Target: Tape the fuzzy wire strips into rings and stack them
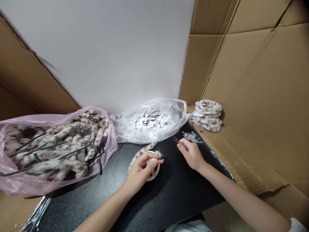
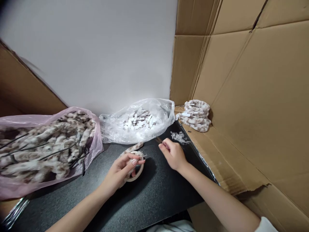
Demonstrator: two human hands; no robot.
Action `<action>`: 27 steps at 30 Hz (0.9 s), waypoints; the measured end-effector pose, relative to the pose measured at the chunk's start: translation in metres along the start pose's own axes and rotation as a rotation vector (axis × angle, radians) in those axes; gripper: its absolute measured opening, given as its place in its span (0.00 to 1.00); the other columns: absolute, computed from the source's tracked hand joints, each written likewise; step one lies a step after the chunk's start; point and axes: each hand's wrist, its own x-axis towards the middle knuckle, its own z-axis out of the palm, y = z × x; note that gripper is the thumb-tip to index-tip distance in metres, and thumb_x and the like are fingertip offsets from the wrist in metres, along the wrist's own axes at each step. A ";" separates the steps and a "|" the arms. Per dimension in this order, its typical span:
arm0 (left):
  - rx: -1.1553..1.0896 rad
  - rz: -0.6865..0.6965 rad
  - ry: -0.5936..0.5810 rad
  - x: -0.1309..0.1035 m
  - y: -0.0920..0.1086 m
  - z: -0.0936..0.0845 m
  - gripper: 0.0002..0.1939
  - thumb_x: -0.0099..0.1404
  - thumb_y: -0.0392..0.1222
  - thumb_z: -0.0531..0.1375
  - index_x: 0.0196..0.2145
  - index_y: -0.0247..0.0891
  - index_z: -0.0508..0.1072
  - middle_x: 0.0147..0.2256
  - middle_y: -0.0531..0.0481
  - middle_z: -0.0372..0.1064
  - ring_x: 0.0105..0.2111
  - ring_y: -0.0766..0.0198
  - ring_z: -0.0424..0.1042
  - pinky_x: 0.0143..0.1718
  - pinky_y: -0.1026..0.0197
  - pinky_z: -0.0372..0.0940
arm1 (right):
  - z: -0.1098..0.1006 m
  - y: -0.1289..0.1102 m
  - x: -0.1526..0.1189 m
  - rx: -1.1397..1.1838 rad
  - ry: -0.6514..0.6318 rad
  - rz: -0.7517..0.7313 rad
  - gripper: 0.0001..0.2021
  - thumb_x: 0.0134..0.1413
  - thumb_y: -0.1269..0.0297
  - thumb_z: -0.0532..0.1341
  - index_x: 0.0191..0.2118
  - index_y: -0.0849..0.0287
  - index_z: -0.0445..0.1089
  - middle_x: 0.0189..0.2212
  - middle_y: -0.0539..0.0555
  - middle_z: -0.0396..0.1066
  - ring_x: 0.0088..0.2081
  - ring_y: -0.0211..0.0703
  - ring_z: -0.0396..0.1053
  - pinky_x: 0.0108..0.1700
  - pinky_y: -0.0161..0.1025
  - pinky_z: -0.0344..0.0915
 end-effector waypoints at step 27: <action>-0.301 0.276 0.050 0.006 0.132 -0.039 0.12 0.57 0.32 0.56 0.41 0.34 0.68 0.29 0.51 0.70 0.21 0.70 0.66 0.24 0.67 0.64 | -0.038 -0.016 -0.021 0.237 -0.134 0.139 0.19 0.55 0.47 0.55 0.38 0.56 0.73 0.39 0.60 0.72 0.42 0.53 0.69 0.44 0.48 0.65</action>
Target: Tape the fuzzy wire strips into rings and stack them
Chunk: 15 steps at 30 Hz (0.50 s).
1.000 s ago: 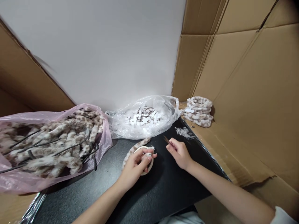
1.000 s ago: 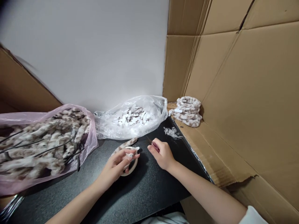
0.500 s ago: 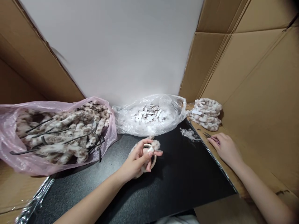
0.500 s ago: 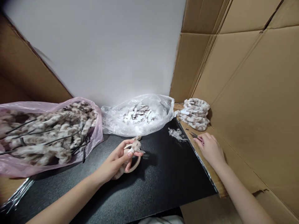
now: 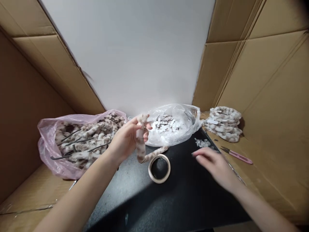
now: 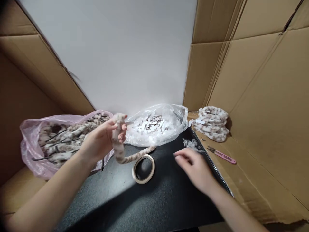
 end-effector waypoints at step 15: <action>-0.004 -0.119 0.041 -0.022 -0.054 -0.026 0.12 0.60 0.41 0.57 0.42 0.39 0.64 0.22 0.59 0.62 0.12 0.79 0.45 0.15 0.72 0.43 | 0.020 -0.068 0.092 1.078 -0.055 0.013 0.12 0.65 0.58 0.46 0.35 0.55 0.63 0.19 0.44 0.51 0.19 0.35 0.55 0.35 0.40 0.67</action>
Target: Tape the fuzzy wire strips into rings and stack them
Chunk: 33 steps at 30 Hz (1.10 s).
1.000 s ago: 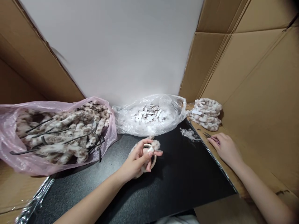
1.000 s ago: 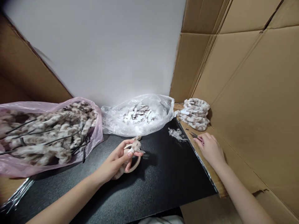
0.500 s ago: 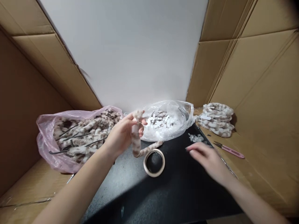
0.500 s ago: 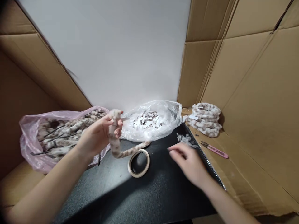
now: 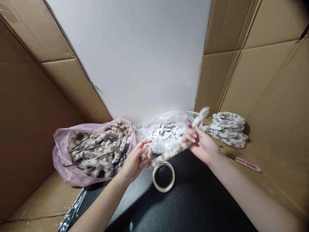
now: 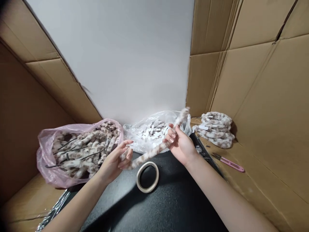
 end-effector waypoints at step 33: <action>-0.023 0.017 0.014 0.005 -0.074 0.001 0.12 0.58 0.41 0.56 0.34 0.41 0.53 0.24 0.56 0.67 0.21 0.71 0.60 0.25 0.69 0.55 | -0.019 0.085 -0.041 -0.301 -0.191 0.114 0.18 0.51 0.48 0.59 0.31 0.62 0.68 0.15 0.41 0.47 0.17 0.28 0.41 0.20 0.31 0.40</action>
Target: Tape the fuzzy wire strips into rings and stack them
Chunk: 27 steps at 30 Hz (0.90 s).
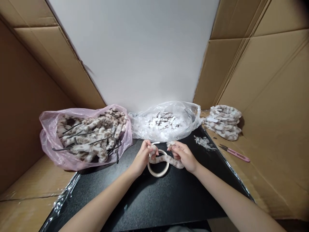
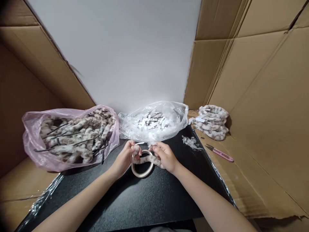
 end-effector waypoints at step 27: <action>-0.035 -0.079 0.106 -0.006 -0.008 0.002 0.12 0.50 0.40 0.68 0.33 0.34 0.75 0.30 0.49 0.74 0.30 0.67 0.71 0.35 0.65 0.65 | 0.011 0.017 -0.003 -0.281 0.017 0.042 0.09 0.55 0.58 0.57 0.32 0.59 0.64 0.22 0.48 0.67 0.24 0.35 0.64 0.30 0.34 0.62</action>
